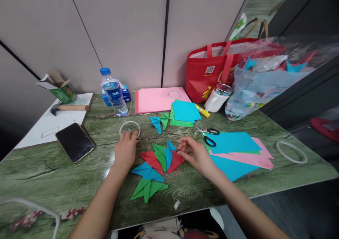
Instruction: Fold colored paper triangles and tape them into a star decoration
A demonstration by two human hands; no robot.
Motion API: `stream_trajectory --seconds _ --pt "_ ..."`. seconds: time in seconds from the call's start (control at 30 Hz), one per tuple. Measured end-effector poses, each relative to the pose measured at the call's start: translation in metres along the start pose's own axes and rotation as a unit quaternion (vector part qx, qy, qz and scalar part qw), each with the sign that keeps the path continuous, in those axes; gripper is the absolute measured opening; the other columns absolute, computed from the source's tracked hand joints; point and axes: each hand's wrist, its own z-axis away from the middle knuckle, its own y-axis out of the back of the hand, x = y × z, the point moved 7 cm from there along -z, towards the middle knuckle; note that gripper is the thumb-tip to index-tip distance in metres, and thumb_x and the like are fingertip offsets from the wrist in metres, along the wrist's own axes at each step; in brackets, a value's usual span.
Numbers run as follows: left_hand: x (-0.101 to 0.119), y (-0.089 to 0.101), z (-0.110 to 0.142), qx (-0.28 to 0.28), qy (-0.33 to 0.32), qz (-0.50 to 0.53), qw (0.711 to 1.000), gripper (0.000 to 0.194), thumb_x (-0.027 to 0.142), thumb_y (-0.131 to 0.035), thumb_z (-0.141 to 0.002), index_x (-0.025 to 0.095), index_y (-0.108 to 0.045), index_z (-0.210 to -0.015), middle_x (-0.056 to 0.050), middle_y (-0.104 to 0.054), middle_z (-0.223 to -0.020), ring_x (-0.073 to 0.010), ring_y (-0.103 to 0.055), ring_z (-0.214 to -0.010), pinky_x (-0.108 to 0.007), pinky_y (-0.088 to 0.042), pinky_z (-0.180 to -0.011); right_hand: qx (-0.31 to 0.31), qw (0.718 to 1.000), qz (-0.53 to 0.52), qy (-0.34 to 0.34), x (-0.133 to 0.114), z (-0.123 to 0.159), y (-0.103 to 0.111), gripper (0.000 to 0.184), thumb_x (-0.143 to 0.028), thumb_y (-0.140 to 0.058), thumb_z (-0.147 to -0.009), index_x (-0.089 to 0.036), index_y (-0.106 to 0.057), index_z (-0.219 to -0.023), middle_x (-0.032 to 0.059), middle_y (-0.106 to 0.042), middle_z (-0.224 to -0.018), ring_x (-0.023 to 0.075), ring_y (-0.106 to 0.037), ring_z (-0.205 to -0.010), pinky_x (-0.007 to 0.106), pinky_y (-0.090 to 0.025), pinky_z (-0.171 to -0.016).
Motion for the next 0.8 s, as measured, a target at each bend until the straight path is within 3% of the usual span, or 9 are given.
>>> stream_trajectory --seconds 0.07,0.17,0.23,0.37,0.63,0.8 --pt "0.024 0.005 -0.006 0.012 -0.074 0.051 0.996 0.028 0.013 -0.043 -0.087 0.014 -0.062 -0.107 -0.017 -0.060 -0.108 -0.0282 -0.055 -0.102 -0.044 -0.048 -0.083 -0.011 1.000 -0.018 0.006 0.004 0.009 -0.010 0.026 -0.019 -0.059 -0.078 -0.021 -0.048 -0.102 0.0030 -0.063 -0.088 0.0148 -0.061 -0.076 0.026 -0.050 -0.062" --pt "0.078 0.001 -0.007 -0.090 -0.257 0.197 0.942 0.037 0.006 -0.038 -0.087 0.017 -0.057 -0.116 -0.012 -0.058 -0.118 -0.0214 -0.052 -0.111 -0.039 -0.046 -0.092 -0.032 0.999 -0.022 0.012 0.005 0.015 -0.018 0.022 -0.017 -0.057 -0.080 -0.020 -0.049 -0.101 0.0037 -0.063 -0.090 0.0145 -0.061 -0.078 0.027 -0.050 -0.067" --pt "0.101 -0.005 -0.005 -0.139 -0.319 0.237 0.907 0.035 0.007 -0.038 -0.088 0.018 -0.058 -0.115 -0.010 -0.058 -0.120 -0.0203 -0.051 -0.115 -0.039 -0.045 -0.096 -0.038 0.999 0.001 0.017 0.003 0.014 -0.019 0.012 -0.019 -0.054 -0.083 -0.019 -0.052 -0.096 0.0039 -0.062 -0.088 0.0146 -0.061 -0.077 0.027 -0.048 -0.069" --pt "0.110 -0.026 -0.002 -0.195 -0.319 0.269 0.887 0.026 0.011 -0.041 -0.090 0.016 -0.064 -0.101 -0.009 -0.064 -0.105 -0.0189 -0.058 -0.103 -0.035 -0.049 -0.090 -0.054 0.995 0.087 0.015 0.002 0.008 -0.017 0.008 -0.020 -0.049 -0.087 -0.018 -0.056 -0.088 0.0037 -0.061 -0.081 0.0156 -0.060 -0.074 0.027 -0.045 -0.067" --pt "0.096 -0.042 -0.002 -0.165 -0.269 0.334 0.888 0.016 0.018 -0.050 -0.089 0.014 -0.065 -0.087 -0.009 -0.065 -0.094 -0.0175 -0.060 -0.093 -0.032 -0.050 -0.084 -0.137 0.974 0.165 -0.075 0.006 -0.012 -0.018 0.016 -0.018 -0.044 -0.087 -0.017 -0.057 -0.079 0.0001 -0.063 -0.061 0.0132 -0.059 -0.053 0.023 -0.041 -0.057" --pt "0.095 -0.044 -0.003 -0.164 -0.260 0.359 0.881 0.014 0.017 -0.051 -0.088 0.015 -0.065 -0.085 -0.008 -0.065 -0.094 -0.0173 -0.059 -0.094 -0.032 -0.049 -0.084 -0.184 0.956 0.209 -0.090 -0.003 -0.025 -0.023 0.020 -0.017 -0.043 -0.085 -0.017 -0.062 -0.080 0.0008 -0.063 -0.058 0.0146 -0.061 -0.056 0.022 -0.040 -0.058"
